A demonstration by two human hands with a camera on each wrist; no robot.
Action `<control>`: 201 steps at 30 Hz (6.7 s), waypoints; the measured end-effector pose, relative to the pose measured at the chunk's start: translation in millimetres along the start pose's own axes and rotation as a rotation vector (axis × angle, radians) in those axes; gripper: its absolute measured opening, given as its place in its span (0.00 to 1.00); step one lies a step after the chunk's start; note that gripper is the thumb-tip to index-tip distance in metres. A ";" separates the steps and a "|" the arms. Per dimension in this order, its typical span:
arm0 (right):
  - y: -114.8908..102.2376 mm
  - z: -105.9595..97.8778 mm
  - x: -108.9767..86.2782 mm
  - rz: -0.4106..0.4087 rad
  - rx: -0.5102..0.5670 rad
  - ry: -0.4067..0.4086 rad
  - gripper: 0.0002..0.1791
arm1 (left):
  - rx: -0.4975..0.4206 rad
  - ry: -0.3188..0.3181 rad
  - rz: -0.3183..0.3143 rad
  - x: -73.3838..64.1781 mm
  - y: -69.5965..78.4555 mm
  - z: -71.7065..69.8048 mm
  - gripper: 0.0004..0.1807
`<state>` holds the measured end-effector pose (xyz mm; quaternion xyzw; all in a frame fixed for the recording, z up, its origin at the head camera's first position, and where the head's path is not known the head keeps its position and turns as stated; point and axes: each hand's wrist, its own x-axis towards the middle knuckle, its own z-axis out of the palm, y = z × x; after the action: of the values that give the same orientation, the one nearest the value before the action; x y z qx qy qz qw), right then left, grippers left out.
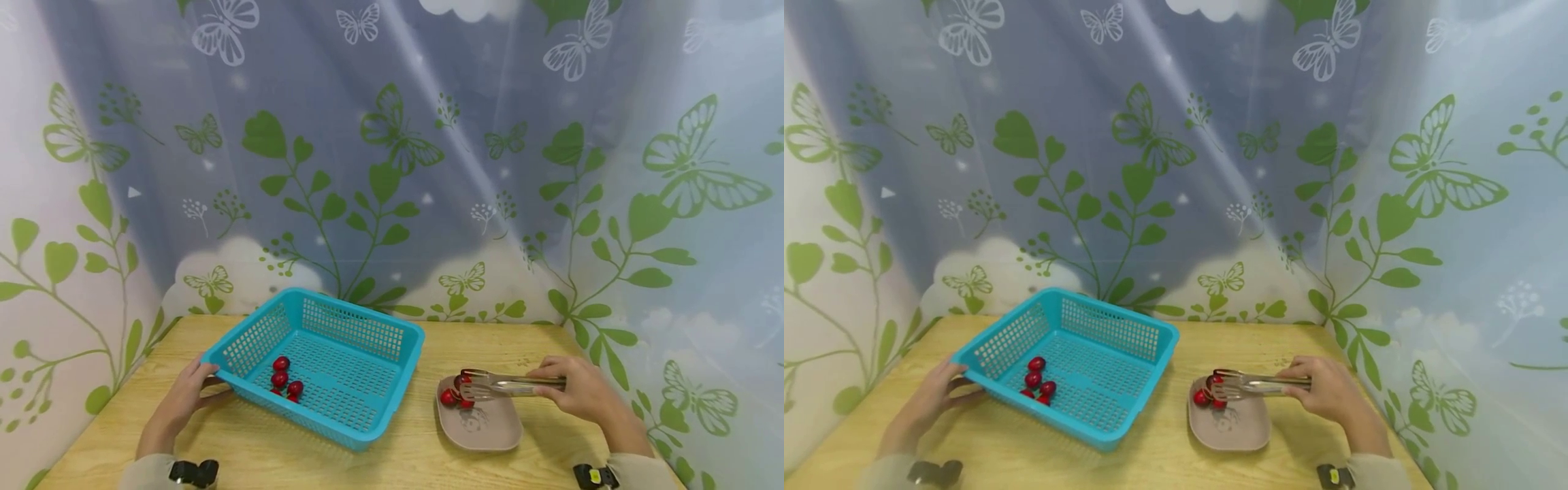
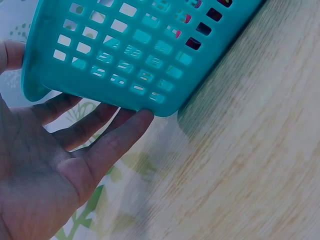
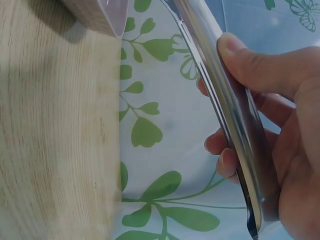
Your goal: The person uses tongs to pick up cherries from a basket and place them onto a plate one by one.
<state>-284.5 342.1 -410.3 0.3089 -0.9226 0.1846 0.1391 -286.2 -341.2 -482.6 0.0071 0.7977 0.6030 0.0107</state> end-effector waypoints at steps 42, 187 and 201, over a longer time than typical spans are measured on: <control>10.3 -7.8 -10.5 0.196 -0.007 -0.139 0.12 | 0.002 0.027 0.030 -2.4 2.8 2.4 0.31; -233.8 146.8 277.2 -0.171 -0.211 -0.375 0.16 | 0.002 0.015 0.029 -1.6 0.0 1.1 0.31; -225.1 158.0 273.2 -0.138 -0.195 -0.384 0.14 | 0.028 0.015 0.028 -0.9 5.0 3.6 0.31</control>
<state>-377.7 -33.9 -392.8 0.3861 -0.9222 0.0224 0.0022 -285.2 -336.4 -478.8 0.0137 0.8058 0.5920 -0.0038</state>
